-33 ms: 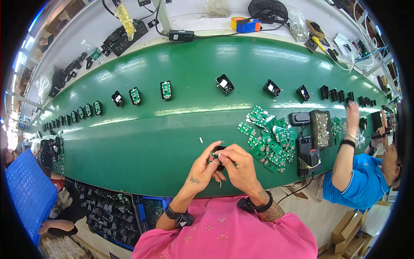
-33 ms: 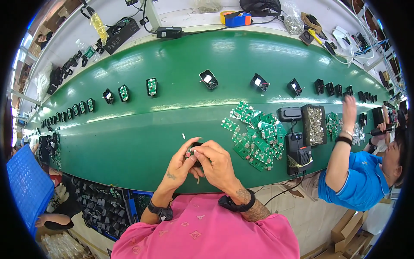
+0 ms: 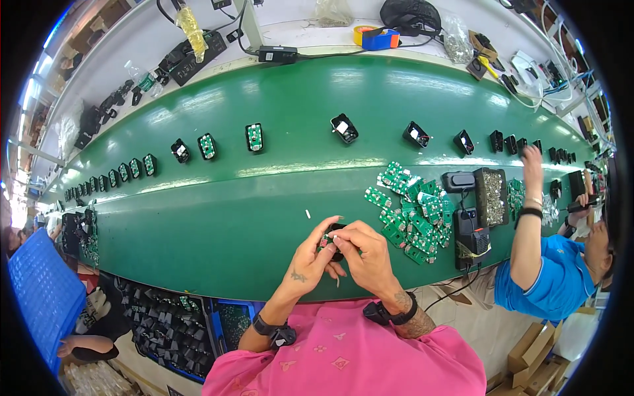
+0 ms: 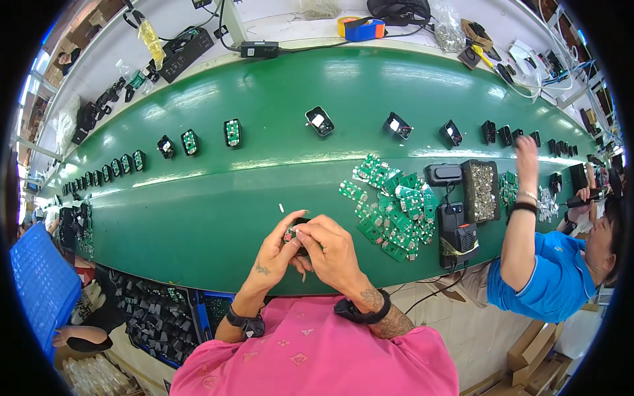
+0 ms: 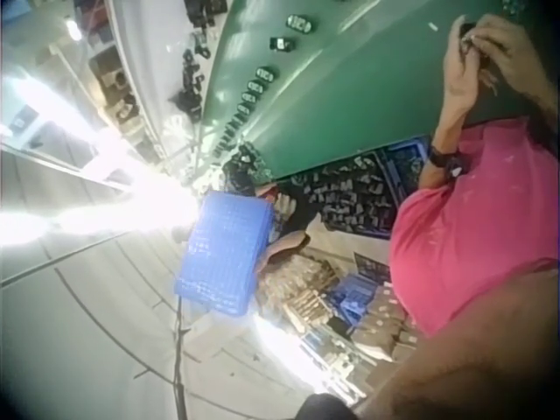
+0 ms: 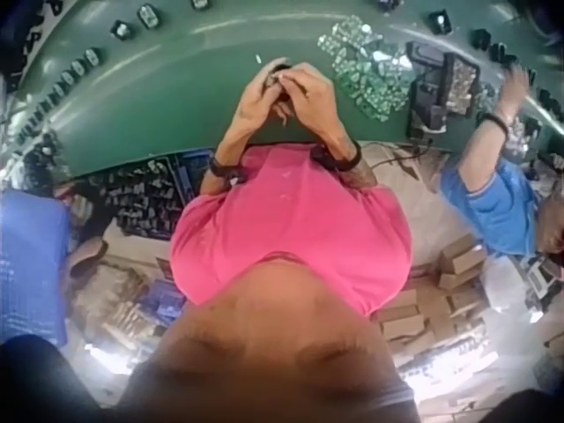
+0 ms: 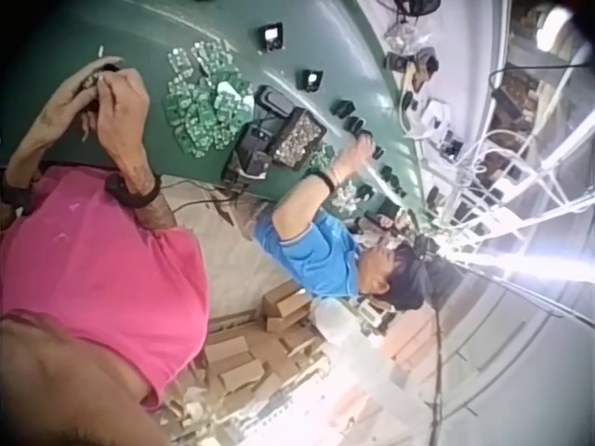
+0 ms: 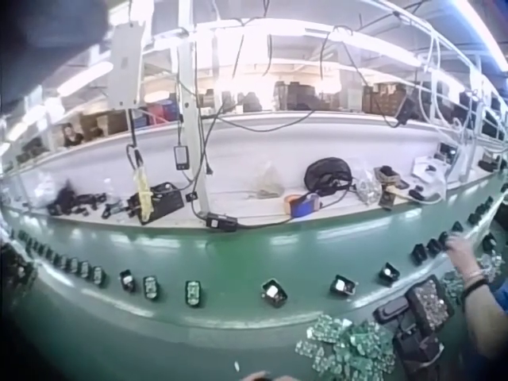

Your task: The person picks up a black plastic housing and a green circuit board, fits the board into the housing by hand, and places the assembled unit onto the green conveyor belt.

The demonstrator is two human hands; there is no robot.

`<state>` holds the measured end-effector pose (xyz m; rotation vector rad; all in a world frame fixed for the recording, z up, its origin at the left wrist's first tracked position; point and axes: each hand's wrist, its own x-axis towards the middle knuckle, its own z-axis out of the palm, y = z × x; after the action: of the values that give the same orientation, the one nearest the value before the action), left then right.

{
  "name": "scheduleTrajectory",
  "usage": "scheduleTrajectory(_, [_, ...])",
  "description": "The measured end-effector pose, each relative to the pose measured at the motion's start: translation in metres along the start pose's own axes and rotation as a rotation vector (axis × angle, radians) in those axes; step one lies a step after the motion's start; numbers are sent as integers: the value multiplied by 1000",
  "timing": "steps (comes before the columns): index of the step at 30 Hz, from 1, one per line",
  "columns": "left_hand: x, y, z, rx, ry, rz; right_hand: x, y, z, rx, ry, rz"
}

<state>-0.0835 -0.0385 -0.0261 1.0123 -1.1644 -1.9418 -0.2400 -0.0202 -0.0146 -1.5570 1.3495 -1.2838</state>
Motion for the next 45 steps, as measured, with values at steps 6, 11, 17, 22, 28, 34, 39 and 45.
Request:
scheduleTrajectory(6, [-3,0,5,179,151,238,-4,-5,10,-188,101,-131])
scheduleTrajectory(11, [-9,6,0,343,295,369,-3,-3,10,-158,-26,-129])
scheduleTrajectory(17, [-17,18,-2,488,210,417,5,-12,-9,-68,-229,-86])
scheduleTrajectory(22, [-24,30,3,571,152,439,9,-19,-17,-24,-273,-35])
scheduleTrajectory(28, [-24,27,-1,638,111,476,9,-21,-20,-39,-307,38])
scheduleTrajectory(34, [-23,28,3,722,102,470,8,-9,-24,-17,-335,101])
scheduleTrajectory(39, [-17,20,9,797,144,542,8,-13,-24,0,-312,115])
scheduleTrajectory(45, [-13,12,9,968,284,521,8,-13,-9,-107,-208,-25])
